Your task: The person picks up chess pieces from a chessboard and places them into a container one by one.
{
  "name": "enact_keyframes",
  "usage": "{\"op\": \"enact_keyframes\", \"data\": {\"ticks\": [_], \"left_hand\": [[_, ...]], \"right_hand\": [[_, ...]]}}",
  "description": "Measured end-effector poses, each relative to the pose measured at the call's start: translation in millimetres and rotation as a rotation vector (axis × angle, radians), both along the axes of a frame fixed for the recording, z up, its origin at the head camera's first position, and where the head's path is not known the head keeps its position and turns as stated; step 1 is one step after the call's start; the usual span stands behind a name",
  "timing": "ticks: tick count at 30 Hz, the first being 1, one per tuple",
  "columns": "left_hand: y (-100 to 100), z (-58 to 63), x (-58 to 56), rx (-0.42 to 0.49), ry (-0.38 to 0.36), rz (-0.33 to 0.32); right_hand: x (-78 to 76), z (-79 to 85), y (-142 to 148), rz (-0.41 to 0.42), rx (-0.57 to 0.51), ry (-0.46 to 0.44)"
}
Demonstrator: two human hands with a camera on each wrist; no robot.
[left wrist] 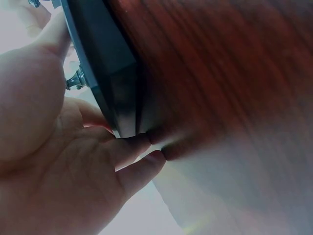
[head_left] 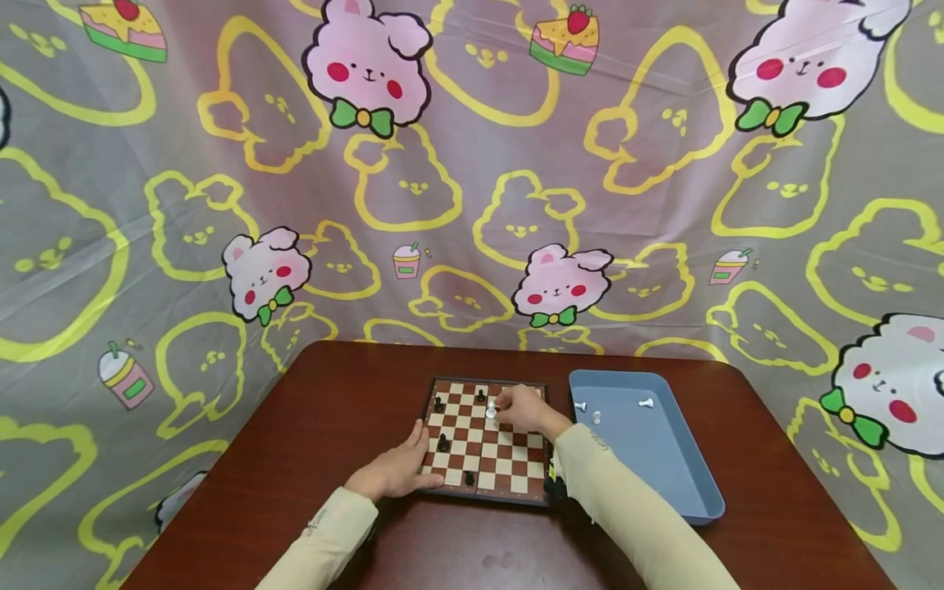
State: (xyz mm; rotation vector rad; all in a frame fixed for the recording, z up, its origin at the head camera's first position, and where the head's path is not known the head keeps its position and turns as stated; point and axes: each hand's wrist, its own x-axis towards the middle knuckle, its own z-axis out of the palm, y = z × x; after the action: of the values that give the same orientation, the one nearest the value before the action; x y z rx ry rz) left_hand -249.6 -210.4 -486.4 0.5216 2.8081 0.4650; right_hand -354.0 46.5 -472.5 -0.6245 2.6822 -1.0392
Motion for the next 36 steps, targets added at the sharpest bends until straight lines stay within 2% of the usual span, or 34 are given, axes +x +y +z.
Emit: {"op": "enact_keyframes", "data": {"ticks": [10,19,25,36], "left_hand": [[1,2.5,0.3,0.017,0.009,0.005],[1,1.1,0.8,0.014,0.007,0.003],[2,-0.4,-0.7,0.011,0.009,-0.004],[4,2.0,-1.1,0.019,-0.002,0.010]], "right_hand": [[-3.2,-3.3,-9,0.011,0.024,-0.003],[-0.5,-2.9,-12,0.061,0.065,0.067],[-1.4,-3.5,-11,0.060,0.087,0.072],[-3.0,-1.9,-6,0.068,0.024,0.041]]}}
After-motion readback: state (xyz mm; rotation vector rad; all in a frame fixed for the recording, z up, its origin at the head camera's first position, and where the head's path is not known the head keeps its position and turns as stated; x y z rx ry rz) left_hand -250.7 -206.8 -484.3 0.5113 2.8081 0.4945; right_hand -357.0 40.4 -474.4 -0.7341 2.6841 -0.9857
